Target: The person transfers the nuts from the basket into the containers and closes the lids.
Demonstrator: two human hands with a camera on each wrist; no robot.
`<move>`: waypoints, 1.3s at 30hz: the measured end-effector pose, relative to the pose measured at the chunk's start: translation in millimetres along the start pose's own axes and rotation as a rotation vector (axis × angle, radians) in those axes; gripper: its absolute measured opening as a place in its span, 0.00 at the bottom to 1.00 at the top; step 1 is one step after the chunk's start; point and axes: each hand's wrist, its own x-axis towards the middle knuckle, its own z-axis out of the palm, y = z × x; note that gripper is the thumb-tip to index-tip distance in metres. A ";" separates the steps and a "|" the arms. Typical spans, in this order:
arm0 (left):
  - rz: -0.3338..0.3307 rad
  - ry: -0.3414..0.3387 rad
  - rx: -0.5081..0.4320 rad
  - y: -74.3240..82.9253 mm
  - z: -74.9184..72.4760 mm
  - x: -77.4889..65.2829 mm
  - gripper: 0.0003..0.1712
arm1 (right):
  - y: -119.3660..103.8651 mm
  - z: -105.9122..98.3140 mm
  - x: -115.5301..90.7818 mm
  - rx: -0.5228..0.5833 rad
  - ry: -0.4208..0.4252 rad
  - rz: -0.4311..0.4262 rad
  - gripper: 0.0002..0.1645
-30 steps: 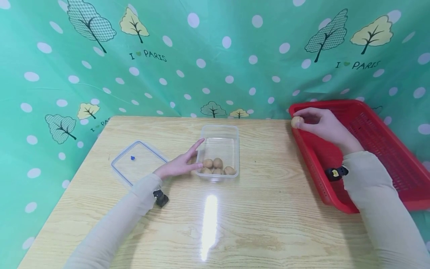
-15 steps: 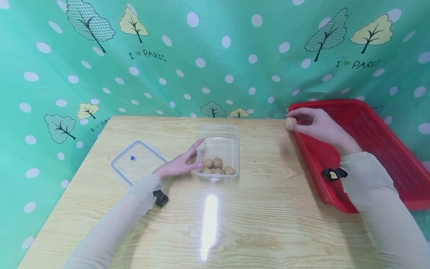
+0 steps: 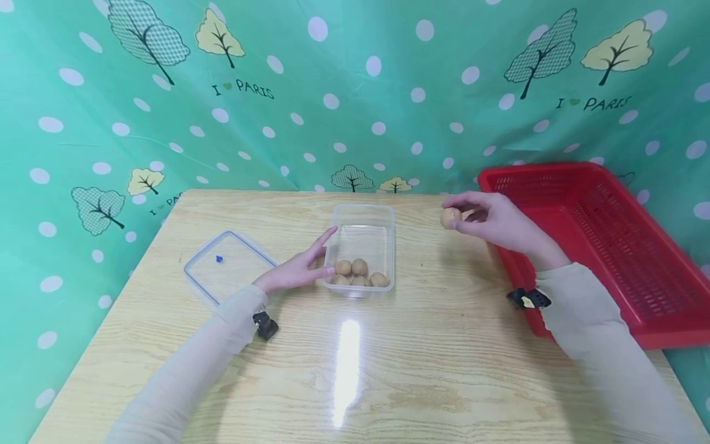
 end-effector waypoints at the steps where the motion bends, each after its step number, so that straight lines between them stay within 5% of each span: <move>1: 0.001 0.000 -0.002 0.1 -0.1 0.0 0.52 | -0.9 3.2 0.1 0.011 -0.006 -0.015 0.25; 18: -0.008 0.006 0.003 -1.2 -1.0 2.3 0.51 | -2.8 57.6 8.5 0.092 -0.071 -0.273 0.21; 39: -0.002 -0.003 -0.015 -5.1 0.5 2.6 0.51 | -6.7 121.8 40.5 0.175 -0.120 -0.301 0.14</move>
